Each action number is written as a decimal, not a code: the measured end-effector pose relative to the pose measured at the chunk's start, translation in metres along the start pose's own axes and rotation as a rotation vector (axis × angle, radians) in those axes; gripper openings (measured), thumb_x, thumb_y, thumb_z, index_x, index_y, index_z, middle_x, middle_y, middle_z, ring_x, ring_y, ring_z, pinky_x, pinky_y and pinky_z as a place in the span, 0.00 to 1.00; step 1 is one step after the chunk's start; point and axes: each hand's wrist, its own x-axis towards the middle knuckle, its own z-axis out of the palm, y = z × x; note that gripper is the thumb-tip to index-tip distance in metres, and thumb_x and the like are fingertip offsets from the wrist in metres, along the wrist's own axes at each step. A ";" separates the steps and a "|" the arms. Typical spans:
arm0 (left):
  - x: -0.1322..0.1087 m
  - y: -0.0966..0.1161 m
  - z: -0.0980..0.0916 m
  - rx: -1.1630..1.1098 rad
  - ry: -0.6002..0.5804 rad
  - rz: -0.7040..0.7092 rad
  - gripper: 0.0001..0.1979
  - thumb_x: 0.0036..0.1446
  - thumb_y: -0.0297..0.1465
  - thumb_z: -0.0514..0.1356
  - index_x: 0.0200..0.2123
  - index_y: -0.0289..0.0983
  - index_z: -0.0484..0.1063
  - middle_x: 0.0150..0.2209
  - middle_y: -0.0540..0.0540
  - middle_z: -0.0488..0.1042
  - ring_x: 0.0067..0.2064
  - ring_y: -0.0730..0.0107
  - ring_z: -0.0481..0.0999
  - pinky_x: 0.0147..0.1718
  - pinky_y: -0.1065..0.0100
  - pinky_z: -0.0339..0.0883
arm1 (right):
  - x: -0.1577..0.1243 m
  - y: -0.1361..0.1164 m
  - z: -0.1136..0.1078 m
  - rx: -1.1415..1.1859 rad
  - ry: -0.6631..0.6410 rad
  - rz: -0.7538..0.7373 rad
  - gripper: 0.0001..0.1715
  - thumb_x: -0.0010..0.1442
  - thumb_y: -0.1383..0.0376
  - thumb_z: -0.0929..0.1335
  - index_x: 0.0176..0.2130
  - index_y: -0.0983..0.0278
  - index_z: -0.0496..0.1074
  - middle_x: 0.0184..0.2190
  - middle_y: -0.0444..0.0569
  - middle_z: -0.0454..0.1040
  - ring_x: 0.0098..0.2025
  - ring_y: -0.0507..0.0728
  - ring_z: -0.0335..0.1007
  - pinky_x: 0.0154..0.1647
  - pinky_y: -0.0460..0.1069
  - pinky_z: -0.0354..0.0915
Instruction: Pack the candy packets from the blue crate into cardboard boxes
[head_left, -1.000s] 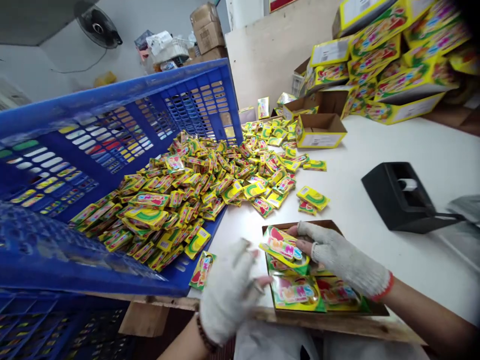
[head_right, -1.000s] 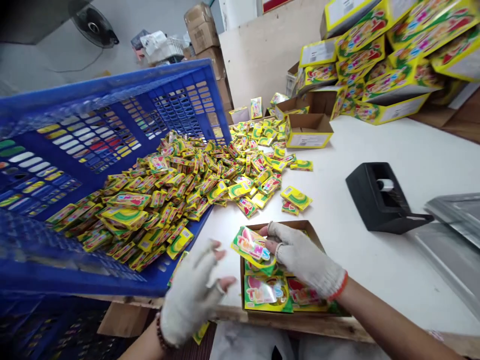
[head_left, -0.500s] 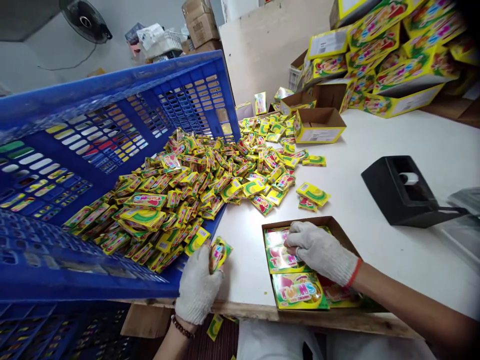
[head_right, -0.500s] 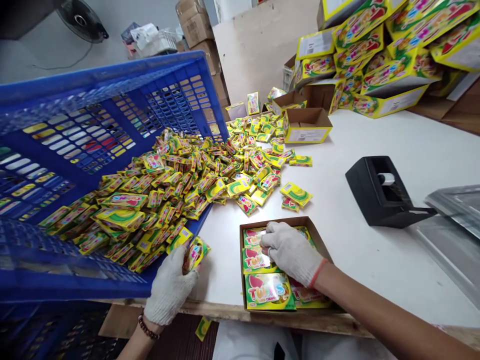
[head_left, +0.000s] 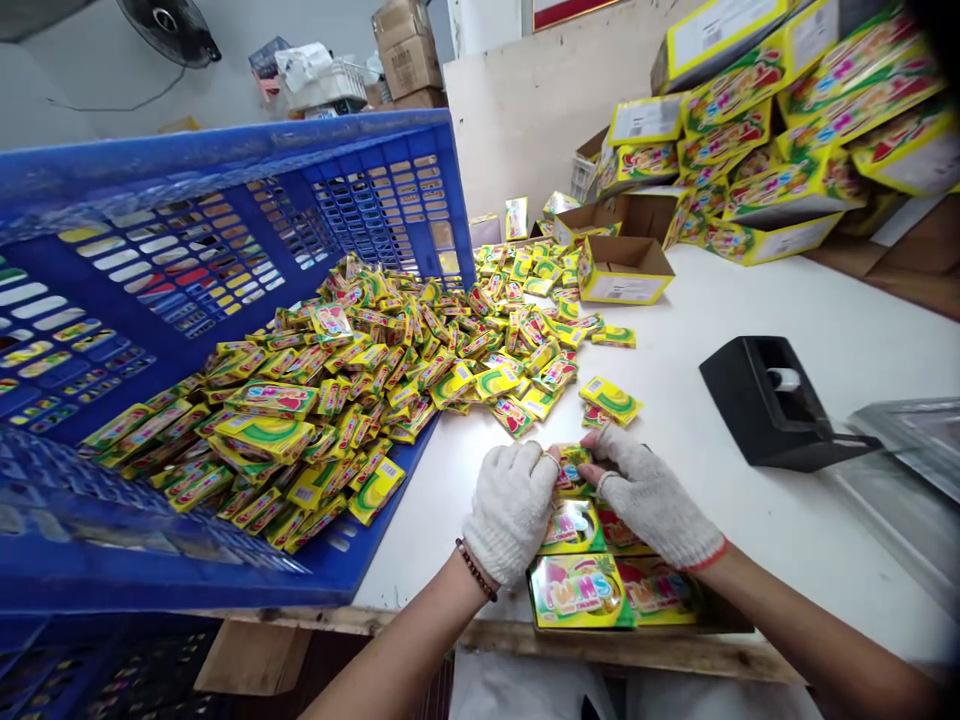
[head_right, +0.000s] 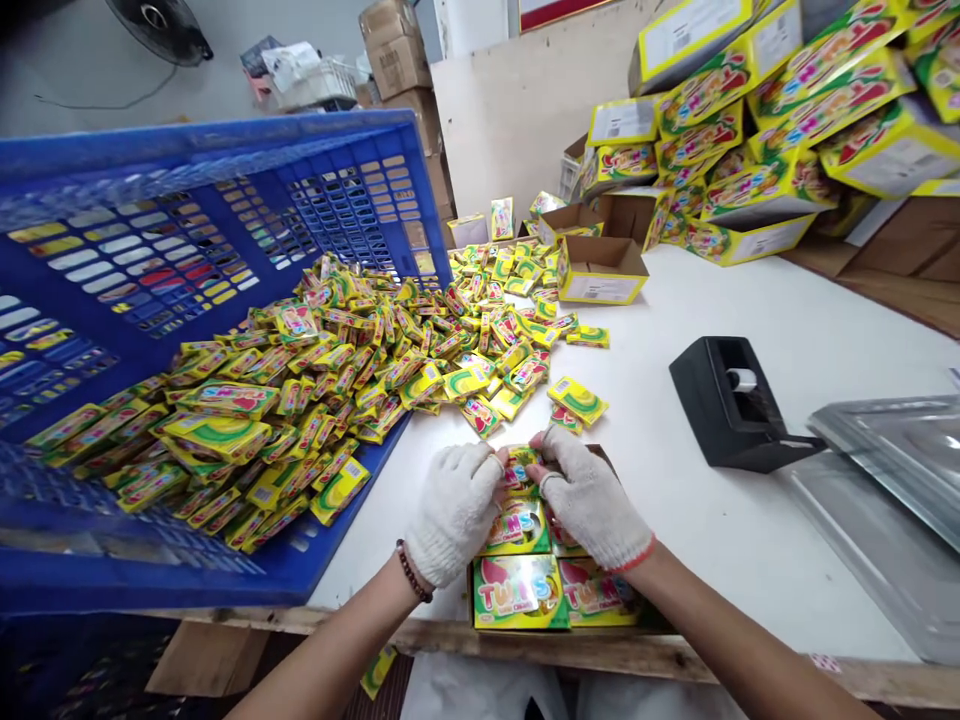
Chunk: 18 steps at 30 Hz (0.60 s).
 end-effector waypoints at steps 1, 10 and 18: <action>0.000 0.000 0.003 0.010 -0.042 -0.017 0.13 0.62 0.30 0.56 0.49 0.38 0.68 0.45 0.43 0.72 0.46 0.59 0.70 0.46 0.56 0.67 | 0.001 0.005 0.001 -0.026 -0.017 0.042 0.12 0.61 0.60 0.65 0.44 0.61 0.67 0.36 0.46 0.75 0.38 0.57 0.72 0.41 0.51 0.67; -0.011 -0.005 -0.004 -0.036 -0.142 -0.063 0.07 0.61 0.34 0.57 0.34 0.39 0.73 0.38 0.44 0.74 0.46 0.55 0.69 0.52 0.48 0.62 | 0.002 0.015 0.008 -0.212 -0.103 0.014 0.21 0.64 0.60 0.61 0.51 0.66 0.71 0.51 0.58 0.74 0.53 0.62 0.69 0.57 0.57 0.63; -0.050 0.004 0.042 -1.029 0.131 -0.666 0.31 0.68 0.44 0.46 0.69 0.39 0.45 0.69 0.38 0.52 0.68 0.58 0.56 0.63 0.56 0.58 | -0.027 0.002 0.028 0.209 -0.034 0.364 0.40 0.66 0.46 0.56 0.69 0.62 0.49 0.64 0.59 0.62 0.65 0.62 0.61 0.62 0.57 0.63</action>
